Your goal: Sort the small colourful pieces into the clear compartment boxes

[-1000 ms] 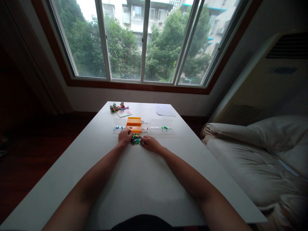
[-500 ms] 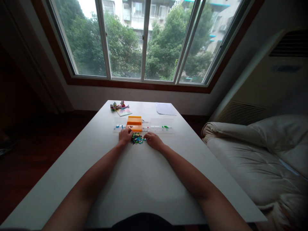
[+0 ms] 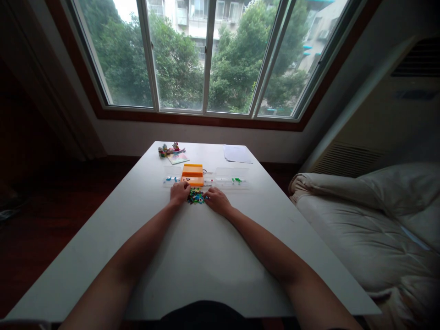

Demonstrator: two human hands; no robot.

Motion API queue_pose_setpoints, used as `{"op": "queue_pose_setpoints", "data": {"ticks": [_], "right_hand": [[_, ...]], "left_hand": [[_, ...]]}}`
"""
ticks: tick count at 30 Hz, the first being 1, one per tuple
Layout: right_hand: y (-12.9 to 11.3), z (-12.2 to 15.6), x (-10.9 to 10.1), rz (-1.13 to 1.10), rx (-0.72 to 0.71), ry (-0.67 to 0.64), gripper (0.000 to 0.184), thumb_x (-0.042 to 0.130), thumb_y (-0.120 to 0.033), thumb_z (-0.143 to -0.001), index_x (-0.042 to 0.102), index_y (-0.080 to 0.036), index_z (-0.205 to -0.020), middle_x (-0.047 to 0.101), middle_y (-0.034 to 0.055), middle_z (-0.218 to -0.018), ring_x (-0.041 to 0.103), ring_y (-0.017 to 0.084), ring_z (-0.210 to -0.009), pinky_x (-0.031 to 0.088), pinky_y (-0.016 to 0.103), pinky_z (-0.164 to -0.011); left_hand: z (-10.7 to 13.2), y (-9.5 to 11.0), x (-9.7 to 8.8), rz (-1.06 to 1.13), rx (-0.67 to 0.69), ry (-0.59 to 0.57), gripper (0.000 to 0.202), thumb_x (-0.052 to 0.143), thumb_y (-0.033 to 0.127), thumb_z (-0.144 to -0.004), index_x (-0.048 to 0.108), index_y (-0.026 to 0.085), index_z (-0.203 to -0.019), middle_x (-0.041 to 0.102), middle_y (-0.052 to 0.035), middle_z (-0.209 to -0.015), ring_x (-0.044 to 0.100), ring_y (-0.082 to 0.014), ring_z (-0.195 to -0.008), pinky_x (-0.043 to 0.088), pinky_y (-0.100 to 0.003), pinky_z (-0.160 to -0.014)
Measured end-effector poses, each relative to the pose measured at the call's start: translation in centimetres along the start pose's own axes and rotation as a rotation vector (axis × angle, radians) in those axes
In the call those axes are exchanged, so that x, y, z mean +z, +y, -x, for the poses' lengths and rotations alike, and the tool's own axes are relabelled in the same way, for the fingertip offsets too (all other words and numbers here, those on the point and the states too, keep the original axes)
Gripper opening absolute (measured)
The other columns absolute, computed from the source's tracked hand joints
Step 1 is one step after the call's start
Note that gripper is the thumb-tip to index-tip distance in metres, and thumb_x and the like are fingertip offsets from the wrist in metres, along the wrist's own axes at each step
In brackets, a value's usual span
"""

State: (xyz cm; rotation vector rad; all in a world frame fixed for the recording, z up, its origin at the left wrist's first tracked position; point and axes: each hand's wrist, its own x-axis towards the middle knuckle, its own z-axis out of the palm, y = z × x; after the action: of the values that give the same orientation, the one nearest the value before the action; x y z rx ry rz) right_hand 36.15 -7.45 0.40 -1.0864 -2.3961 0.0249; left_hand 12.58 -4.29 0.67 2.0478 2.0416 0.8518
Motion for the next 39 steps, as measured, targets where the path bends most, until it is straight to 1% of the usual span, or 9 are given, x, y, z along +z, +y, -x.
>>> {"op": "queue_pose_setpoints", "data": {"ticks": [7,14,20,23,28,31,35,37,39], "right_hand": [[0.1,-0.2,0.2,-0.008,-0.005,0.021,0.007,0.069,-0.02,-0.091,0.073,-0.023,-0.097,0.063,0.0055,-0.098,0.057,0.02,-0.099,0.047,0.031,-0.09],[0.6,-0.2,0.7,-0.057,-0.008,0.043,0.011,0.067,-0.016,-0.09,0.071,-0.022,-0.098,0.064,0.005,-0.096,0.058,0.02,-0.096,0.047,0.031,-0.089],[0.6,-0.2,0.2,-0.14,0.004,0.094,0.008,0.065,-0.014,-0.089,0.069,-0.021,-0.091,0.066,0.0036,-0.091,0.059,0.018,-0.088,0.045,0.029,-0.084],[0.8,-0.2,-0.5,-0.222,0.087,0.169,0.004,0.062,-0.021,-0.091,0.066,-0.021,-0.09,0.067,0.002,-0.086,0.059,0.016,-0.08,0.045,0.027,-0.077],[2.7,-0.3,-2.0,-0.311,0.297,0.348,0.013,0.058,-0.032,-0.09,0.063,-0.02,-0.089,0.065,0.0006,-0.077,0.057,0.016,-0.07,0.045,0.027,-0.07],[5.0,-0.2,-2.9,-0.281,0.445,0.503,0.019,0.057,-0.039,-0.089,0.062,-0.02,-0.09,0.065,0.0014,-0.076,0.057,0.017,-0.069,0.046,0.027,-0.07],[8.9,0.4,-3.6,-0.296,0.639,0.681,0.024,0.059,-0.044,-0.086,0.063,-0.02,-0.091,0.067,0.0026,-0.078,0.06,0.018,-0.072,0.048,0.029,-0.072],[10.6,0.8,-3.6,-0.35,0.713,0.741,0.028,0.063,-0.047,-0.083,0.064,-0.02,-0.09,0.067,0.003,-0.078,0.062,0.019,-0.073,0.05,0.029,-0.072],[12.0,1.0,-3.4,-0.475,0.762,0.798,0.033,0.064,-0.05,-0.08,0.063,-0.019,-0.092,0.068,0.0033,-0.079,0.065,0.019,-0.074,0.052,0.03,-0.071]], "left_hand": [[0.0,0.2,-0.2,-0.006,0.001,-0.014,0.024,0.053,0.035,-0.09,0.075,0.024,-0.093,0.074,-0.0062,-0.093,0.062,-0.0235,-0.092,0.044,-0.032,-0.081],[0.0,0.3,-0.3,-0.01,-0.005,-0.022,0.024,0.053,0.035,-0.091,0.074,0.024,-0.093,0.074,-0.0062,-0.094,0.063,-0.0235,-0.093,0.045,-0.032,-0.082],[-0.1,0.2,-0.2,0.005,0.0,-0.02,0.024,0.054,0.037,-0.09,0.074,0.024,-0.092,0.074,-0.0061,-0.093,0.063,-0.024,-0.093,0.045,-0.032,-0.082],[-0.1,0.2,-0.2,0.014,0.004,-0.024,0.024,0.054,0.036,-0.09,0.074,0.024,-0.092,0.074,-0.0059,-0.093,0.063,-0.0238,-0.093,0.045,-0.032,-0.081],[0.1,0.5,-0.6,0.013,-0.016,-0.037,0.022,0.056,0.035,-0.09,0.075,0.023,-0.093,0.075,-0.0057,-0.094,0.063,-0.0233,-0.094,0.045,-0.032,-0.082],[0.2,0.7,-0.9,0.024,-0.029,-0.043,0.022,0.057,0.035,-0.09,0.075,0.023,-0.095,0.075,-0.0057,-0.095,0.063,-0.0231,-0.095,0.045,-0.031,-0.082],[0.1,0.7,-1.0,0.032,-0.022,-0.047,0.022,0.056,0.034,-0.091,0.075,0.023,-0.095,0.074,-0.0059,-0.095,0.063,-0.0232,-0.095,0.045,-0.032,-0.084],[0.1,0.7,-0.9,0.03,-0.015,-0.046,0.022,0.056,0.034,-0.091,0.074,0.024,-0.094,0.074,-0.0059,-0.094,0.062,-0.0236,-0.095,0.045,-0.033,-0.085],[0.1,0.7,-0.9,0.023,0.0,-0.037,0.021,0.056,0.034,-0.091,0.074,0.024,-0.093,0.074,-0.006,-0.093,0.062,-0.024,-0.094,0.045,-0.033,-0.085]]}}
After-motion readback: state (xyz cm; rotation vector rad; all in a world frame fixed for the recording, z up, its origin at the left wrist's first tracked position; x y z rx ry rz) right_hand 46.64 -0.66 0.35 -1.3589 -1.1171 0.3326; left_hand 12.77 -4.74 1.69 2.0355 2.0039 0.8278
